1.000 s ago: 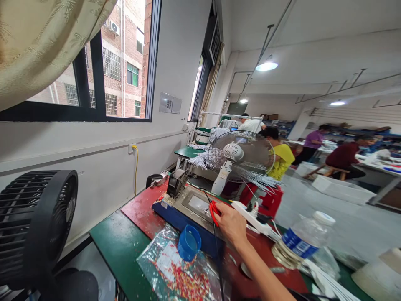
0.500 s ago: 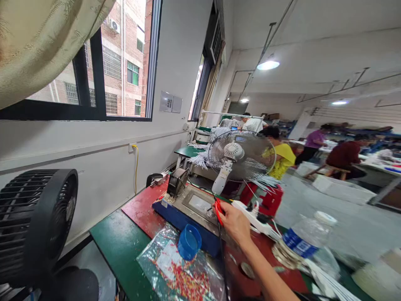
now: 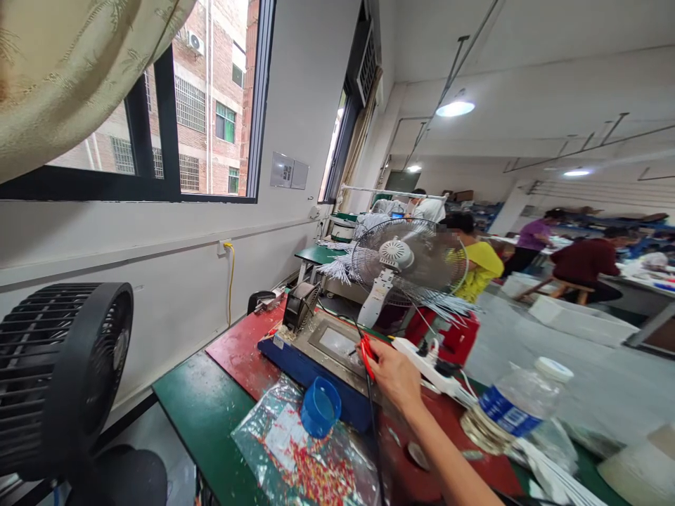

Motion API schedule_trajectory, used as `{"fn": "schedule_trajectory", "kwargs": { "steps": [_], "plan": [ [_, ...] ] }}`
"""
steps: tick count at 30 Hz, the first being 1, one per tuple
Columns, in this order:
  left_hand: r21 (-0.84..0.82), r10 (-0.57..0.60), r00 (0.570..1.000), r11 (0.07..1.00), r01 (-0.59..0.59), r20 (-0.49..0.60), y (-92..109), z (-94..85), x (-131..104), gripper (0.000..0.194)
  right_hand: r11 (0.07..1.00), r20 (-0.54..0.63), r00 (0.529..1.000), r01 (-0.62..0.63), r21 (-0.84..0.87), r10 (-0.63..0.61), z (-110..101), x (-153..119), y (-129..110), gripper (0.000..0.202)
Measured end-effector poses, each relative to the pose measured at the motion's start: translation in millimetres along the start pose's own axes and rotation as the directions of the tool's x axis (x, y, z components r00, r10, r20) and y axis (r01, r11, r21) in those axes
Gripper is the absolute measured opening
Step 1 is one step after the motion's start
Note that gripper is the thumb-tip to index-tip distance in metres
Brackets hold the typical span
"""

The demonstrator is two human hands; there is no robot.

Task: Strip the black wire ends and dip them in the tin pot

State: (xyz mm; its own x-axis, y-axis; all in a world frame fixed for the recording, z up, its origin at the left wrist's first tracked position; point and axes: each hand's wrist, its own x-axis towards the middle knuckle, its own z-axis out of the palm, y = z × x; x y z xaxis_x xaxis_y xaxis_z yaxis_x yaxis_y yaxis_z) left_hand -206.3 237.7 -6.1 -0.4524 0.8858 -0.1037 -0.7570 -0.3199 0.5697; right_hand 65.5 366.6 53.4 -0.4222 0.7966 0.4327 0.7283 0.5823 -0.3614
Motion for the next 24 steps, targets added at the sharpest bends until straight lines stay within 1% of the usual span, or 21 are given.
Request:
{"fn": "schedule_trajectory", "kwargs": {
  "steps": [4,7,10,12,14,15,16,17,21,24],
  "plan": [
    [-0.012,-0.025,1.000,1.000,0.025,-0.008,0,-3.1,19,0.038,0.997,0.014,1.000,-0.016,0.072,0.015,-2,0,1,0.045],
    [-0.024,-0.055,0.998,0.998,0.054,-0.024,-1,-6.3,25,0.041,0.986,0.020,1.000,-0.027,0.164,0.024,-4,0,3,0.047],
    [-0.041,-0.091,0.995,0.995,0.089,-0.044,-4,-10.5,21,0.042,0.958,0.025,0.999,-0.032,0.283,0.026,-5,-1,5,0.048],
    [-0.054,-0.120,0.991,0.992,0.117,-0.061,-8,-15.6,10,0.042,0.928,0.034,0.999,-0.027,0.371,0.015,-5,-4,6,0.049],
    [-0.066,-0.151,0.985,0.987,0.146,-0.083,-14,-23.1,-8,0.041,0.893,0.042,0.999,-0.026,0.450,0.008,-7,-9,4,0.051],
    [-0.071,-0.168,0.981,0.984,0.162,-0.095,-18,-27.6,-20,0.039,0.875,0.046,0.999,-0.029,0.482,0.008,-8,-13,1,0.051],
    [-0.076,-0.181,0.978,0.982,0.173,-0.107,-23,-32.5,-34,0.044,0.860,0.051,0.999,-0.035,0.509,0.010,-10,-18,-1,0.051],
    [-0.082,-0.196,0.973,0.979,0.187,-0.119,-28,-37.8,-49,0.045,0.846,0.057,0.998,-0.041,0.531,0.013,-12,-23,-5,0.051],
    [-0.097,-0.260,0.952,0.964,0.247,-0.164,-55,-59.8,-122,0.040,0.814,0.086,0.996,-0.054,0.579,0.004,-19,-43,-16,0.048],
    [-0.105,-0.312,0.930,0.949,0.296,-0.195,-75,-75.5,-184,0.036,0.819,0.093,0.995,-0.036,0.572,-0.022,-16,-57,-19,0.047]
  ]
}}
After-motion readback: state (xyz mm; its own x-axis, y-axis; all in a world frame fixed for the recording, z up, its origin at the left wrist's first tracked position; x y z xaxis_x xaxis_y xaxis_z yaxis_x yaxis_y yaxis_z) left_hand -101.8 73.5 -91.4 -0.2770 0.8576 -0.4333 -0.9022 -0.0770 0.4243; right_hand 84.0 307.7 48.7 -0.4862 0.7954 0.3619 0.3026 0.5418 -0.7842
